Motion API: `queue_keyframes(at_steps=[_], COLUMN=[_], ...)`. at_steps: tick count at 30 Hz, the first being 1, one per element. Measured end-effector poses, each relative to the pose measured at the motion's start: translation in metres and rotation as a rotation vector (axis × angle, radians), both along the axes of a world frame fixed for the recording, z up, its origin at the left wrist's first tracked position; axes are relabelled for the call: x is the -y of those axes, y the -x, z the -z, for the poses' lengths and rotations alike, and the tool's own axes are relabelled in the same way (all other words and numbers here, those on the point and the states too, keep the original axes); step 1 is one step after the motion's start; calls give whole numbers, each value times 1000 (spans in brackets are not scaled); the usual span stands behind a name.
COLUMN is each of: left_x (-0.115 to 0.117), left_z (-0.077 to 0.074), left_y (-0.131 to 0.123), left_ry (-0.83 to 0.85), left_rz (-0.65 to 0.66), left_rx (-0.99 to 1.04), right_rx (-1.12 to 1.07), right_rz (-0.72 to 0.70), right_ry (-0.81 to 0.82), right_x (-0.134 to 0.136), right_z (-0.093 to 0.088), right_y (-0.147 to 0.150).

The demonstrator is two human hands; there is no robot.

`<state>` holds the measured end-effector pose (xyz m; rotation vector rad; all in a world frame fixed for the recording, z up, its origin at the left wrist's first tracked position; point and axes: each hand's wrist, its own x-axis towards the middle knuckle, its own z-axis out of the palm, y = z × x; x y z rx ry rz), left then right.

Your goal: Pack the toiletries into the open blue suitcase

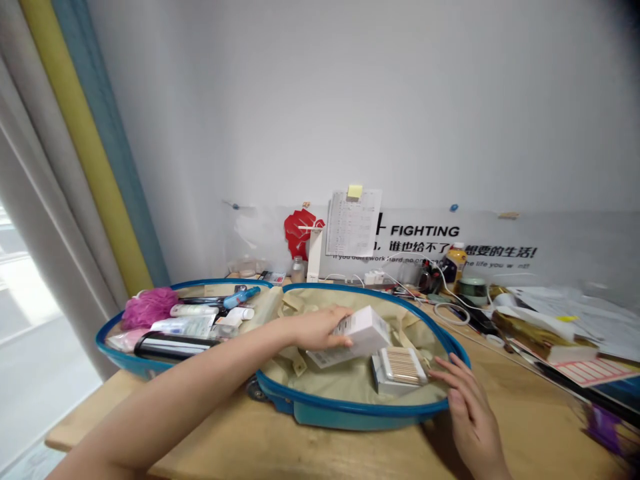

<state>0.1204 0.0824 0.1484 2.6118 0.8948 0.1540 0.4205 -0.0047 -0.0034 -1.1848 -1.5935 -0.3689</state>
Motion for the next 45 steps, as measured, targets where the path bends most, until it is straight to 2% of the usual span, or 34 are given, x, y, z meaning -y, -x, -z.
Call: queue_keyframes(at_steps=[3,6,14,22,26,29,32,35,37,39,42,45], left_x=[-2,-1,-3,-4,-9,-17,-21,-14,-4,7,21,25], left_z=[26,36,49,64,57,39,18,5,1,-3,-7,-7], left_y=[-10,-13,-17,-33,-26,4,61,134,180,216,246,256], left_ry=[52,23,-127,-134,-130,-126,-175,-133,-21,89,203,288], left_rz=[-10,-19,-76,-62,-36,-97,-237,-403,-474,-506,-488,-477], left_rx=[-77,-169,-410,-453,-404,-173,14,-29,-122,-206,-261,-290], right_rx=[5,7,31,16,7,2,-6,3,-5,-15,-15,-13], right_rz=[0,-4,-21,-29,-25,-20,-19,-26,-26,-24,-29,-37], right_ry=[3,5,-16,-13,13,10,3,-9,-12,-4,-16,-34], right_x=[0,1,0,0,0,0,-1,-1,-2,-2,-3,-3], right_z=[0,0,0,2,1,2,4,5,5,6,5,4], right_y=[0,0,0,-1,-1,-2,-2,-2,-2,-1,-1,0])
